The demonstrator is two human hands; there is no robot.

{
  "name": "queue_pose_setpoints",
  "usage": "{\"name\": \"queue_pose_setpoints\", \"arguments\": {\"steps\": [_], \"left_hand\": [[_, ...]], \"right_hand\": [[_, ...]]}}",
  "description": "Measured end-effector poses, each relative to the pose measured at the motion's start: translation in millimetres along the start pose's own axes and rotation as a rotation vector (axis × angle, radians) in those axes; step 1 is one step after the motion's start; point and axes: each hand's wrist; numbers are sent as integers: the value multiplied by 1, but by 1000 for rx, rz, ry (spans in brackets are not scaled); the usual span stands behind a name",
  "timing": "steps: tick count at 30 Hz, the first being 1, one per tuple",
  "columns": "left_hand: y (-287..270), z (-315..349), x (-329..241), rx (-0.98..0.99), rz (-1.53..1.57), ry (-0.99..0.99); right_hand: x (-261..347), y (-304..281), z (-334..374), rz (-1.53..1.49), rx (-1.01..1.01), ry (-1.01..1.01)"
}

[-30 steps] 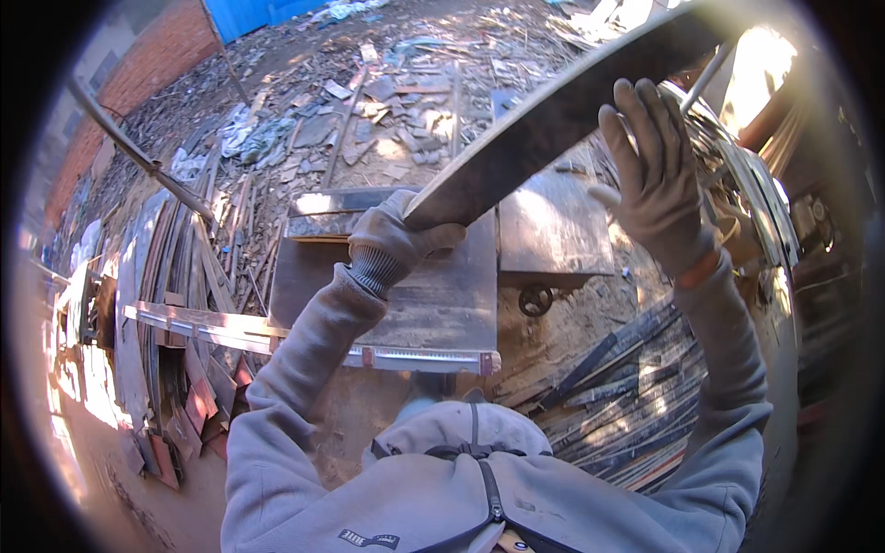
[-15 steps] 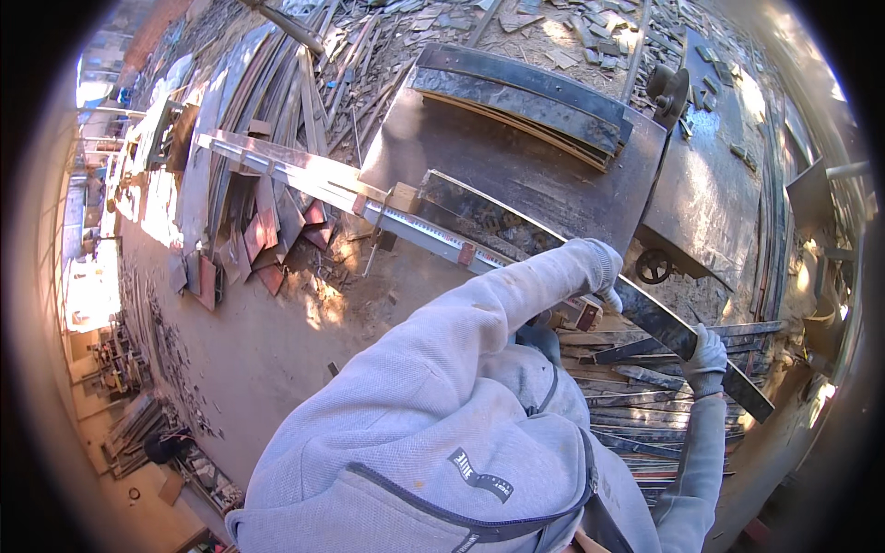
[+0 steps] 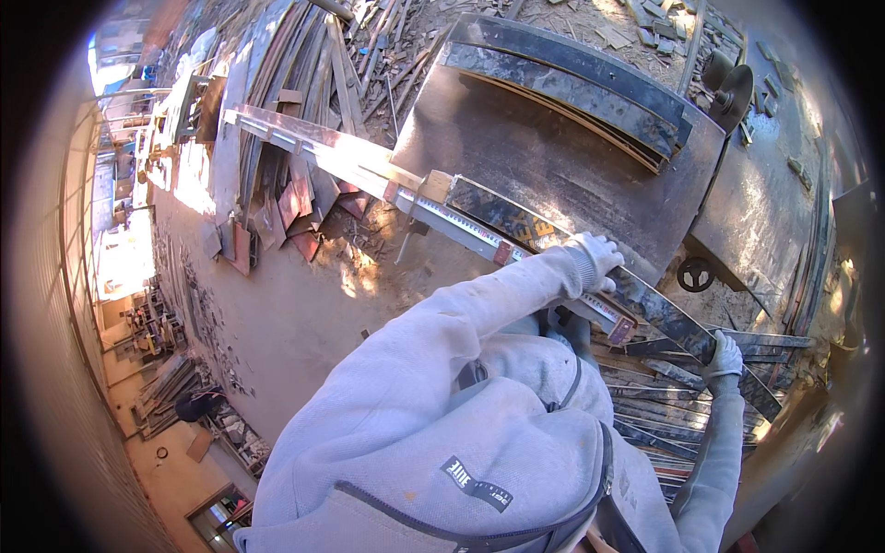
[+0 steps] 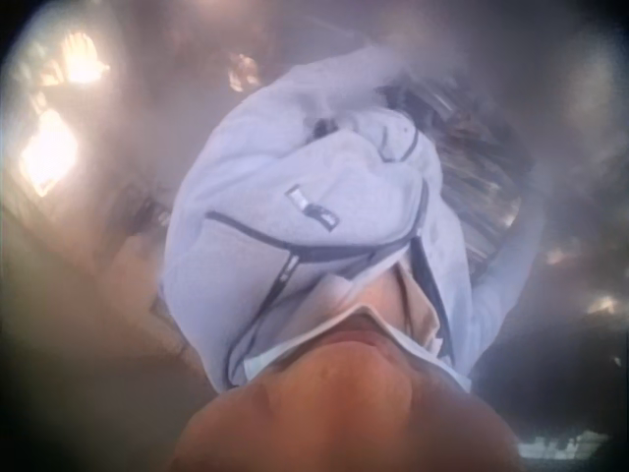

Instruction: The person repeatedly picks up wooden planks from a pile, places them on a workbench, measures them with a folding ruler, and stacks them. The person handles planks of varying lengths and widths, aligning them on the bench before stacking.

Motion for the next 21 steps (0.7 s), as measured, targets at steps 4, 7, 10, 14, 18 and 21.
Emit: {"name": "queue_pose_setpoints", "arguments": {"steps": [4,7,10,14,18,21], "left_hand": [[-7,36,43,-31,-59,-113],[-4,60,73,-142,-97,-172],[11,67,86,-294,-140,-136],[28,69,91,-324,-178,-124],[36,69,86,-396,-190,-150],[44,60,72,-491,-149,-61]], "right_hand": [[-7,20,4,-2,34,6],[-9,32,4,-31,55,43],[-8,42,2,-30,0,15],[-4,54,5,-22,37,28],[-4,61,8,-57,8,35],[-2,64,7,-59,3,25]]}}
Point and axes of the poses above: each hand's wrist, its own z-axis away from the middle knuckle, its own y-axis out of the palm, x = y × z, and after that the axes turned 5 degrees about -z, right-handed
